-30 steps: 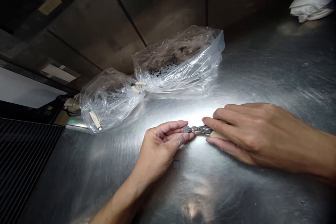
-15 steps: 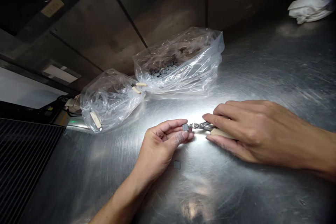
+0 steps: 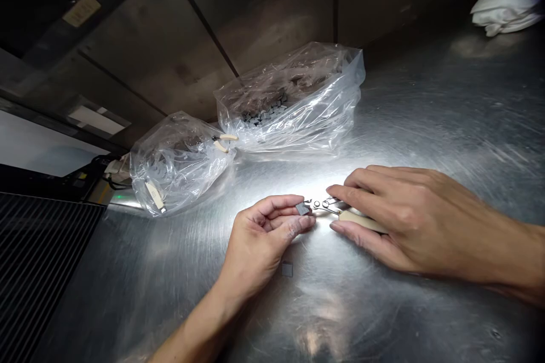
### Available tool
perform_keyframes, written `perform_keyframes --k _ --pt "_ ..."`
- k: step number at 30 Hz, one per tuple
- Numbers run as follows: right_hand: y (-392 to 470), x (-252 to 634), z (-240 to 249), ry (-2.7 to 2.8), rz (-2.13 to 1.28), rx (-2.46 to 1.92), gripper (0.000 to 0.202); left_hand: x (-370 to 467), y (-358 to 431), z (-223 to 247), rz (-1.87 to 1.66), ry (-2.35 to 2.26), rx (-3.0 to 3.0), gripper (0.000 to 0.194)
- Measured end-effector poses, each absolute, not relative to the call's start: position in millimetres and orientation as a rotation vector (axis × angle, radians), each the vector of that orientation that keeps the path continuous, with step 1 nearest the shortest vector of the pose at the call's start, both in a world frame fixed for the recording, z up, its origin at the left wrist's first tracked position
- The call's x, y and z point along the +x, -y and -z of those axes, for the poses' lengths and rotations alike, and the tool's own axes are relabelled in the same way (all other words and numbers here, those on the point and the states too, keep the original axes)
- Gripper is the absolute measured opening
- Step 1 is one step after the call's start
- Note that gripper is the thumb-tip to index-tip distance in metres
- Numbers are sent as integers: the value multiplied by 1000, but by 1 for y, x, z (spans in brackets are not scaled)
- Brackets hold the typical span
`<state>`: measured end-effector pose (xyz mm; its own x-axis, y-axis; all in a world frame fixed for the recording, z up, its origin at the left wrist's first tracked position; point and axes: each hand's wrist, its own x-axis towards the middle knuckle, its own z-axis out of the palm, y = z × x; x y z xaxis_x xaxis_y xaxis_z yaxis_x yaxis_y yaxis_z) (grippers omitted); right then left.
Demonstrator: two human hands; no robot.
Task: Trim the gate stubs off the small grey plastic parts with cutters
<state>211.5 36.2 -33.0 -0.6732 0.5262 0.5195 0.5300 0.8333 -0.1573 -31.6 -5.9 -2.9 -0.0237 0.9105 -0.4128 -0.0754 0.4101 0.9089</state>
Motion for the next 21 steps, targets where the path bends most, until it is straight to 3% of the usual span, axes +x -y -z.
perform_keyframes --k 21 --pt "-30 207 30 2488 11 -775 26 -26 5 0 -966 -1431 847 33"
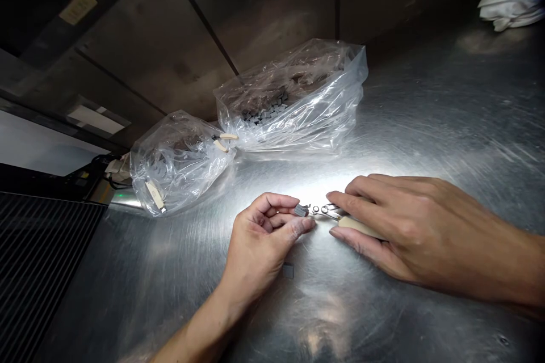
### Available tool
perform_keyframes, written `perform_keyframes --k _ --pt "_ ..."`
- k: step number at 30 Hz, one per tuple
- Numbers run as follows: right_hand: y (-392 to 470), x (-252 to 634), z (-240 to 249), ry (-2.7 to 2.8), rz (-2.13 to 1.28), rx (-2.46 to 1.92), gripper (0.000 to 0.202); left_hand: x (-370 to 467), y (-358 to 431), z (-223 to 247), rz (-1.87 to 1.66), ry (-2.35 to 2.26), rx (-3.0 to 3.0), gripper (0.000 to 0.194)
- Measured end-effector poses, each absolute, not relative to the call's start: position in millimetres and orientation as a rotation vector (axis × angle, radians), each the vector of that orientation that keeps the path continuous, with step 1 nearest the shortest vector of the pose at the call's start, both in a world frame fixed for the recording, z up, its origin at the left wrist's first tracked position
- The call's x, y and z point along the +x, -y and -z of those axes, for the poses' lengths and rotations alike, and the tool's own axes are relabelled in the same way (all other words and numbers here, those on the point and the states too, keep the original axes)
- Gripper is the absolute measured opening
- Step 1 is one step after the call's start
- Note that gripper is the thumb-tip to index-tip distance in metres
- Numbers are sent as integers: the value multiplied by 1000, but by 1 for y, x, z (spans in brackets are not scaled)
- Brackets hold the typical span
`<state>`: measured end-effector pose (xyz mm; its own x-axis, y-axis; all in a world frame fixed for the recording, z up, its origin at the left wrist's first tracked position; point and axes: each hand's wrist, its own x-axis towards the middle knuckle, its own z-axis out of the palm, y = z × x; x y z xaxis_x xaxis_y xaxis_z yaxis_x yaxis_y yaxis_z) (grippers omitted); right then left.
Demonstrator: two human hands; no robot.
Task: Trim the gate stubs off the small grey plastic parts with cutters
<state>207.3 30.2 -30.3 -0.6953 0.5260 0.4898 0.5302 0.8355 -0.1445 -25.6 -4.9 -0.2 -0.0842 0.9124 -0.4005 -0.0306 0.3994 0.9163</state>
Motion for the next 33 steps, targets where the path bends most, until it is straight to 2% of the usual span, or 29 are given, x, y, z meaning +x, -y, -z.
perform_keyframes --k 33 --pt "-29 206 32 2493 -5 -747 32 -26 6 3 -959 -1453 865 33"
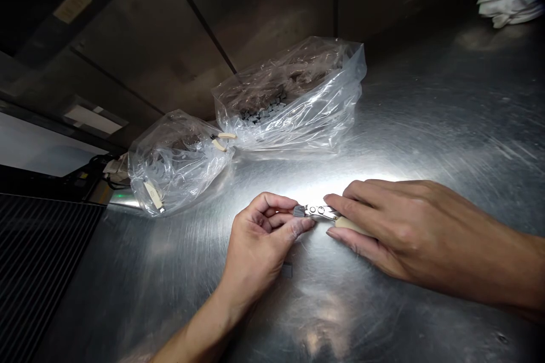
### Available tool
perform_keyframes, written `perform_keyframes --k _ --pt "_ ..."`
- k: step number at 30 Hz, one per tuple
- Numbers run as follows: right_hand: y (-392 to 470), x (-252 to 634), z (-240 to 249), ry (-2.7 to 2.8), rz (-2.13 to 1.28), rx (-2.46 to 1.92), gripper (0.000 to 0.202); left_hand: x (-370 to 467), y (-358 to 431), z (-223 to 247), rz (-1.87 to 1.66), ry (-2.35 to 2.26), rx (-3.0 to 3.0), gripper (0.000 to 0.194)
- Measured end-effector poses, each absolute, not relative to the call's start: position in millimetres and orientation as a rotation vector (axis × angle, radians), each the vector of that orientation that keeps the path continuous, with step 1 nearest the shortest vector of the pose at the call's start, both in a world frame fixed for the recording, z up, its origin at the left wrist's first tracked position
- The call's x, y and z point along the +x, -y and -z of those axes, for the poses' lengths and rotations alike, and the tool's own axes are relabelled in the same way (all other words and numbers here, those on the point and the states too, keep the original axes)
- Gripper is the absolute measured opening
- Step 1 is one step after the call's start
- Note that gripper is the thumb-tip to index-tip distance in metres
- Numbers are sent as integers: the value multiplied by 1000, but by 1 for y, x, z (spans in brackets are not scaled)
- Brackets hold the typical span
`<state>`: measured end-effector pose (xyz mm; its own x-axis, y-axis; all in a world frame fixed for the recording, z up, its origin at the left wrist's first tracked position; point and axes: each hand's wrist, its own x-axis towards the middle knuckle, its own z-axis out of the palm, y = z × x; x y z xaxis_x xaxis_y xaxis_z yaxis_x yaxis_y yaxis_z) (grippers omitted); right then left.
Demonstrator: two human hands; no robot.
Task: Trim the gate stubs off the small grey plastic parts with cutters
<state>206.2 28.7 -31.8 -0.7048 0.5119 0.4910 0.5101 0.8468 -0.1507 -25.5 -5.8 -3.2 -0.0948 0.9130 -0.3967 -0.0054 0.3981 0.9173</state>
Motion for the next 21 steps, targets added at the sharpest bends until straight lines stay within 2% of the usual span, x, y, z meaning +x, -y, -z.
perform_keyframes --k 21 --pt "-28 207 32 2489 -81 -752 31 -25 7 1 -966 -1460 873 30"
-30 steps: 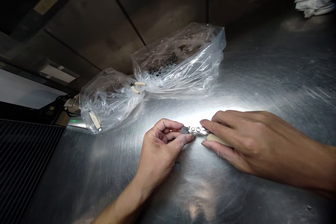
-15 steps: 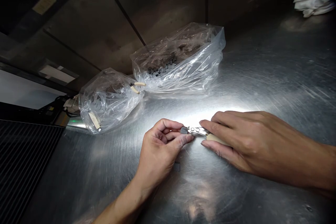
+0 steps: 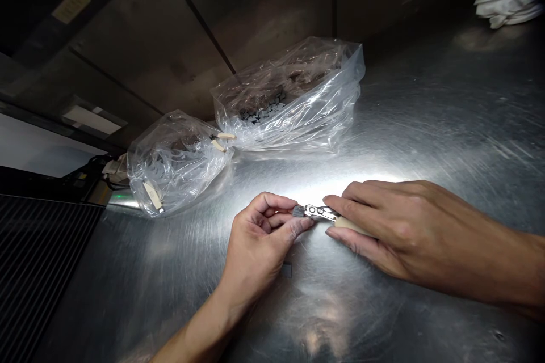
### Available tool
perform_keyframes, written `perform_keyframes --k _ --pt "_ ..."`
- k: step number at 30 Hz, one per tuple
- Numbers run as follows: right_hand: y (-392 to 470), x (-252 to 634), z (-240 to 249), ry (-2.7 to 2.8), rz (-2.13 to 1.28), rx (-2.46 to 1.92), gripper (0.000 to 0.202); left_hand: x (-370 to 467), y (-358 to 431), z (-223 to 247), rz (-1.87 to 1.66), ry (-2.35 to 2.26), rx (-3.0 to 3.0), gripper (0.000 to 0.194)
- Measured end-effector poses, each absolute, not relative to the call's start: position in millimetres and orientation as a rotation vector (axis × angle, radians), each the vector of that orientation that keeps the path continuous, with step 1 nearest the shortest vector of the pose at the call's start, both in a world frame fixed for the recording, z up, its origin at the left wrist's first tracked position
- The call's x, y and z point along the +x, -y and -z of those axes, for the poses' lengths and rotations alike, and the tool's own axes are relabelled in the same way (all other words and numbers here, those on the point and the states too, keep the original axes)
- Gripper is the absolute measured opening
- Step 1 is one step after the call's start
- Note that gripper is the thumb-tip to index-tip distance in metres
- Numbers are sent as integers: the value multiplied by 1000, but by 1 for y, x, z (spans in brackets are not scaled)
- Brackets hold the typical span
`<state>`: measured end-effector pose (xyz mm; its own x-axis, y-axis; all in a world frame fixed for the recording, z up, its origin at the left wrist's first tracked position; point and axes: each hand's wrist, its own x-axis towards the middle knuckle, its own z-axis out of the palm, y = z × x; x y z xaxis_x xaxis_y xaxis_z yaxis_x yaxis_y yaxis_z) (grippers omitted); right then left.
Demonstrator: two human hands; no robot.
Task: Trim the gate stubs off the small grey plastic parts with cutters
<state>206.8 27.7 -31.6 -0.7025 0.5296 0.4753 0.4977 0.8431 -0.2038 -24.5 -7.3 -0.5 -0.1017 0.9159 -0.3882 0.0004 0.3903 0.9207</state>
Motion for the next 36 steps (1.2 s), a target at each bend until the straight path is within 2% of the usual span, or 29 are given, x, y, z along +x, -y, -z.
perform_keyframes --k 36 --pt "-30 206 37 2470 -162 -757 36 -25 6 3 -961 -1461 911 29"
